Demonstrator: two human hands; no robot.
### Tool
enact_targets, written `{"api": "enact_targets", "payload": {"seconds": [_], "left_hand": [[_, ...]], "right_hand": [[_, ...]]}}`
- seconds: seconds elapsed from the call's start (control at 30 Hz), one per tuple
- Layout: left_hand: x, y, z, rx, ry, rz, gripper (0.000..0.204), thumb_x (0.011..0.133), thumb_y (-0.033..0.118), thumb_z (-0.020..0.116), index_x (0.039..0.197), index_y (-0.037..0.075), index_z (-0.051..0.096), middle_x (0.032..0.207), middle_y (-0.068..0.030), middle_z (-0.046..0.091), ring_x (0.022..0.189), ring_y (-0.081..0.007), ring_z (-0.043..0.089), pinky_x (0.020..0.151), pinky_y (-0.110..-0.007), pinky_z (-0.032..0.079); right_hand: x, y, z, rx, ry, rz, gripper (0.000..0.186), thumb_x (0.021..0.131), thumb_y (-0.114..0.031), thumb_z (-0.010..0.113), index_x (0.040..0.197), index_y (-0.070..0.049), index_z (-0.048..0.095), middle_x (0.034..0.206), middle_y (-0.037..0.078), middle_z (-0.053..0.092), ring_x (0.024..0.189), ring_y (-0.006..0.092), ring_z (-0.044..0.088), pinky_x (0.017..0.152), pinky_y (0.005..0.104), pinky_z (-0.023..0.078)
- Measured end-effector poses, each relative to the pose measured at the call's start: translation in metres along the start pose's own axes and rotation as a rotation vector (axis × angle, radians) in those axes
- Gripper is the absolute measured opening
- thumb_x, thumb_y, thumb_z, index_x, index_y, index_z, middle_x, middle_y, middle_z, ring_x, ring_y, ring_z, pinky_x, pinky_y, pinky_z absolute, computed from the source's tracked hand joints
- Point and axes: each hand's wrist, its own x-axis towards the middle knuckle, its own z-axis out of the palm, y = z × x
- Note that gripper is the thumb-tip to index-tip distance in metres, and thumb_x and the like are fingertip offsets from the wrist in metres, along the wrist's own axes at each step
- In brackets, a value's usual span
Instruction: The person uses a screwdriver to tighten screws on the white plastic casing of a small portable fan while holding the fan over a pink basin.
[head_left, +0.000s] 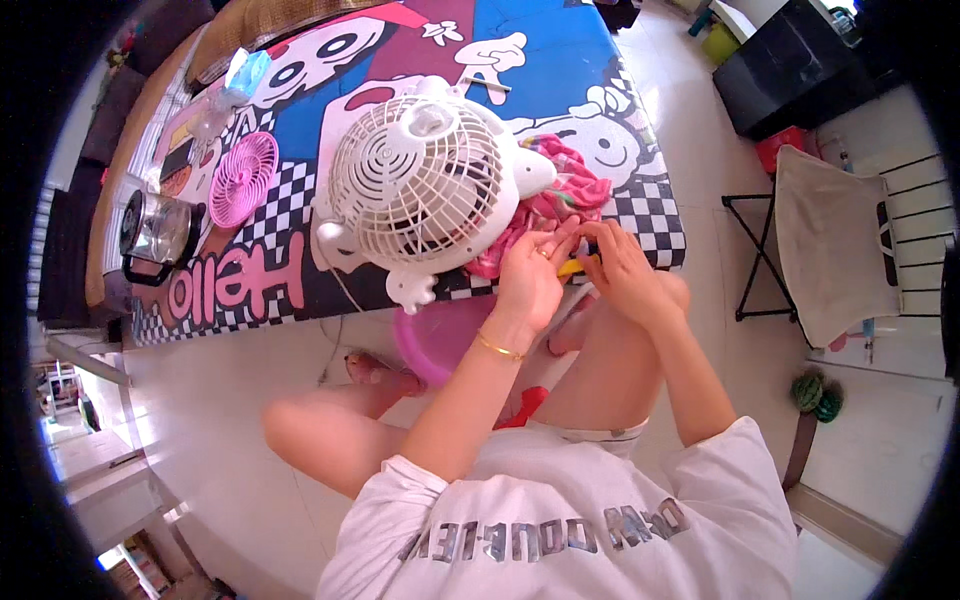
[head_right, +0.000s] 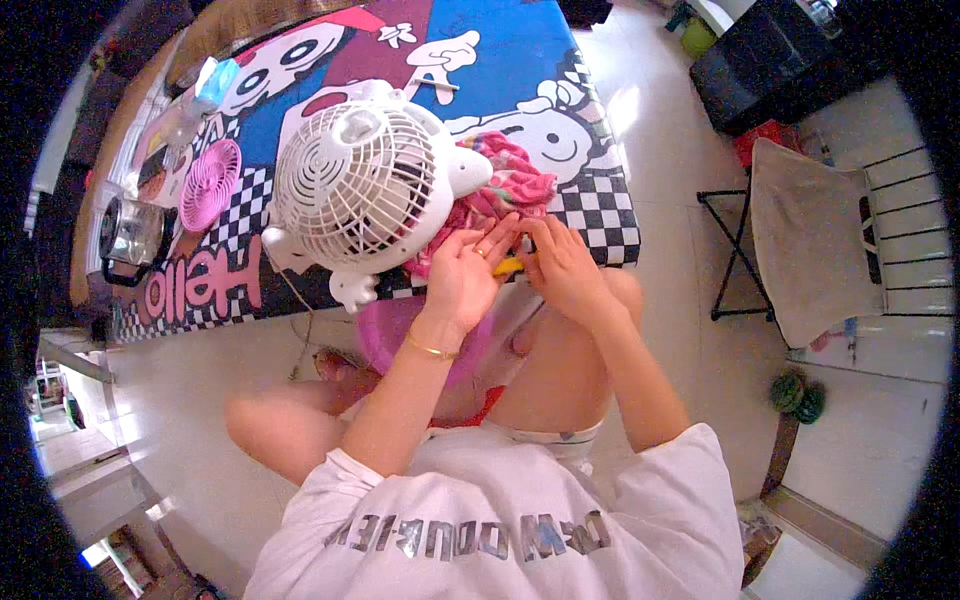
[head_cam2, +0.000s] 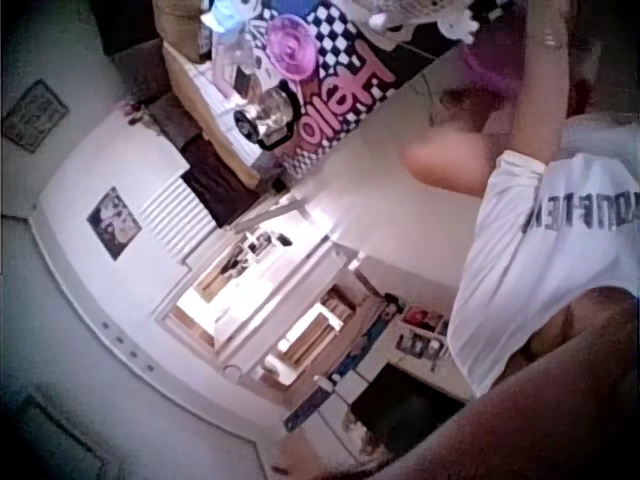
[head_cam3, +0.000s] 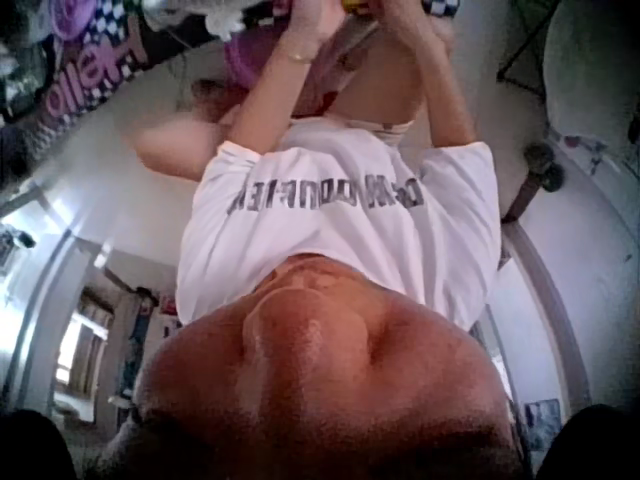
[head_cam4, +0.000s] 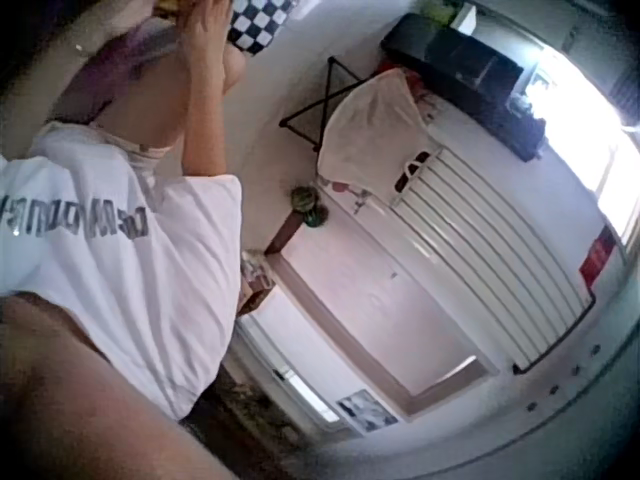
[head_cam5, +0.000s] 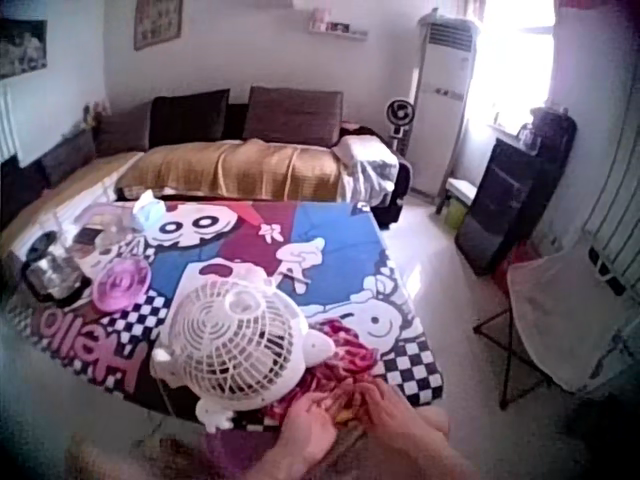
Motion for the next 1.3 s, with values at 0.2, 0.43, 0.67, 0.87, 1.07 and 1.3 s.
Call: {"api": "enact_targets", "payload": {"seconds": [0.2,0.43,0.67,0.87,1.07,1.3], "left_hand": [[-0.006,0.008,-0.003,-0.056,-0.077,-0.067,0.035,0.084,0.014,0.043,0.117,0.004,0.047,0.131,-0.0128,0.049,0.124,-0.0243,0.042,0.102,-0.04,0.03],[-0.027,0.027,-0.011,-0.01,-0.07,-0.119,0.052,0.089,0.037,0.048,0.133,0.01,0.04,0.137,-0.0083,0.043,0.131,-0.0199,0.035,0.103,-0.053,0.033],[-0.03,0.039,-0.02,-0.035,0.067,-0.016,0.048,0.094,0.033,0.043,0.135,0.009,0.037,0.136,-0.0122,0.044,0.123,-0.0206,0.046,0.104,-0.044,0.039],[-0.036,0.043,-0.028,0.044,0.202,-0.02,0.043,0.095,0.027,0.045,0.133,0.007,0.039,0.134,-0.0136,0.046,0.119,-0.0219,0.05,0.097,-0.036,0.046],[-0.067,0.066,-0.042,0.088,0.33,-0.006,0.037,0.092,0.019,0.053,0.125,0.004,0.047,0.125,-0.0154,0.053,0.11,-0.0252,0.057,0.084,-0.033,0.054],[-0.091,0.1,-0.059,0.518,0.433,0.149,0.034,0.093,0.024,0.05,0.122,0.005,0.049,0.114,-0.0078,0.059,0.101,-0.0203,0.059,0.079,-0.036,0.053]], "right_hand": [[0.006,0.007,0.007,0.027,-0.068,0.041,0.032,0.087,-0.019,0.056,0.113,-0.005,0.044,0.076,0.014,0.06,0.074,0.0341,0.059,0.064,0.0418,0.046],[0.007,0.016,-0.026,0.254,-0.111,0.108,0.032,0.085,-0.032,0.062,0.107,-0.01,0.055,0.079,0.012,0.063,0.072,0.0275,0.063,0.059,0.035,0.048],[0.046,0.019,-0.051,0.435,0.322,-0.018,0.027,0.089,-0.027,0.056,0.094,-0.001,0.059,0.076,0.0,0.043,0.06,0.0117,0.037,0.059,0.0199,0.031],[0.082,0.001,-0.05,0.868,0.48,0.051,0.018,0.094,-0.019,0.052,0.102,-0.004,0.046,0.086,0.002,0.05,0.071,0.006,0.044,0.063,0.0187,0.038],[0.097,-0.005,-0.022,1.006,0.352,0.09,0.02,0.096,-0.025,0.048,0.1,-0.006,0.045,0.083,0.006,0.055,0.078,0.0116,0.056,0.07,0.0235,0.044],[0.079,-0.039,-0.016,1.269,0.226,0.249,0.018,0.089,-0.012,0.06,0.099,-0.003,0.049,0.087,0.004,0.056,0.074,0.0081,0.057,0.065,0.0206,0.047]]}}
